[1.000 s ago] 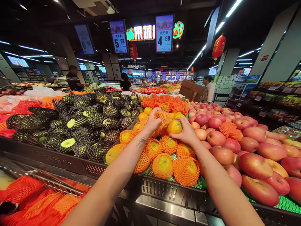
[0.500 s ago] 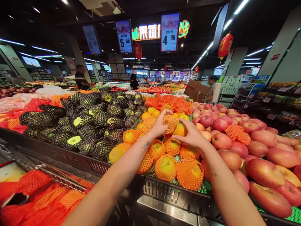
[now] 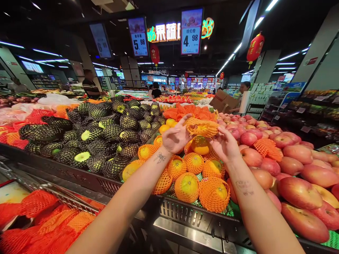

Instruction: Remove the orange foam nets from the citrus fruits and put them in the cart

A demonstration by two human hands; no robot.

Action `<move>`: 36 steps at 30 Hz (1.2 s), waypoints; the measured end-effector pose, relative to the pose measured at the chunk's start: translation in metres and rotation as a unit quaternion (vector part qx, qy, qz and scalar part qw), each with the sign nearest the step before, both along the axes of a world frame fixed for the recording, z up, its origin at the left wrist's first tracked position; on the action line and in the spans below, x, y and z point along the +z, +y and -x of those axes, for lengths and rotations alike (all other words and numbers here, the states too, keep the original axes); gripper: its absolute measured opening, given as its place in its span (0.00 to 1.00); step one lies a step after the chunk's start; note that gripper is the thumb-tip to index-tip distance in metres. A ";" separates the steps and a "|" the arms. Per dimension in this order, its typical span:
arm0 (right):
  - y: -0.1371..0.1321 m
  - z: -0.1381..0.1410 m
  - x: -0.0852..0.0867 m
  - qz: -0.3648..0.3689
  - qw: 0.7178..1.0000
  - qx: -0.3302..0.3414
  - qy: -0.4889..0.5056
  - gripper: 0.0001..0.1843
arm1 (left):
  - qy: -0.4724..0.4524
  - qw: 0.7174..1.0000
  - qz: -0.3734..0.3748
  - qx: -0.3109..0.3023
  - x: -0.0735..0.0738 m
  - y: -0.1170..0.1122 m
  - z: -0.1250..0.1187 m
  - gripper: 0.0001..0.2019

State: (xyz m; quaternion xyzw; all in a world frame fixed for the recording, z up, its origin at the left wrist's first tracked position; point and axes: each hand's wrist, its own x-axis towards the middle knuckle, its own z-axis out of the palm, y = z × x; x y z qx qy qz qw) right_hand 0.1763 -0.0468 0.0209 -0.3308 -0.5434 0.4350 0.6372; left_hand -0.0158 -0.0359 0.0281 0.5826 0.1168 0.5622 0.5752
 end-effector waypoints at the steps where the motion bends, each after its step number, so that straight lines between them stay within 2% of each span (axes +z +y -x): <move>1: -0.001 -0.003 0.002 0.012 1.000 0.006 0.000 0.20 | -0.017 1.000 0.004 0.006 0.002 -0.002 0.002 0.18; 4: -0.006 -0.003 0.002 0.036 0.998 0.013 -0.050 0.21 | -0.058 0.997 0.023 0.044 0.004 -0.001 0.003 0.16; 7: -0.009 0.007 -0.002 0.062 0.994 0.021 -0.090 0.20 | -0.054 0.994 0.068 0.065 0.000 0.008 -0.002 0.13; 10: -0.007 0.007 -0.003 -0.001 0.997 -0.013 -0.075 0.24 | -0.019 0.993 0.101 0.059 -0.007 0.018 -0.007 0.16; 12: -0.002 0.001 -0.001 -0.063 0.994 -0.064 -0.069 0.26 | 0.016 0.993 0.117 0.026 -0.011 0.022 -0.010 0.21; 14: 0.003 -0.008 0.000 -0.085 0.989 -0.097 -0.075 0.26 | 0.059 0.990 0.128 -0.019 -0.014 0.023 -0.012 0.22; 17: 0.011 -0.013 -0.001 -0.037 0.992 -0.094 -0.071 0.26 | 0.103 0.984 0.130 -0.059 -0.015 0.021 -0.012 0.13; 20: 0.014 -0.008 -0.007 0.051 0.996 -0.061 -0.051 0.26 | 0.095 0.984 0.124 -0.080 -0.014 0.019 -0.009 0.16; 22: 0.015 -0.003 -0.012 0.081 0.994 -0.052 -0.046 0.26 | 0.067 0.986 0.123 -0.089 -0.013 0.019 -0.008 0.19; 24: 0.017 0.000 -0.018 0.091 0.992 -0.071 -0.045 0.26 | 0.022 0.989 0.124 -0.073 -0.013 0.020 -0.008 0.21; 28: 0.030 0.001 -0.030 0.082 0.985 -0.152 -0.029 0.26 | -0.052 0.985 0.161 -0.018 -0.016 0.027 -0.012 0.21; 33: 0.043 -0.001 -0.039 0.132 0.976 -0.169 -0.026 0.19 | -0.004 0.965 0.259 0.048 -0.021 0.035 -0.016 0.15; 36: 0.043 -0.003 -0.039 0.172 0.972 -0.154 -0.037 0.14 | 0.016 0.959 0.275 0.073 -0.022 0.038 -0.017 0.13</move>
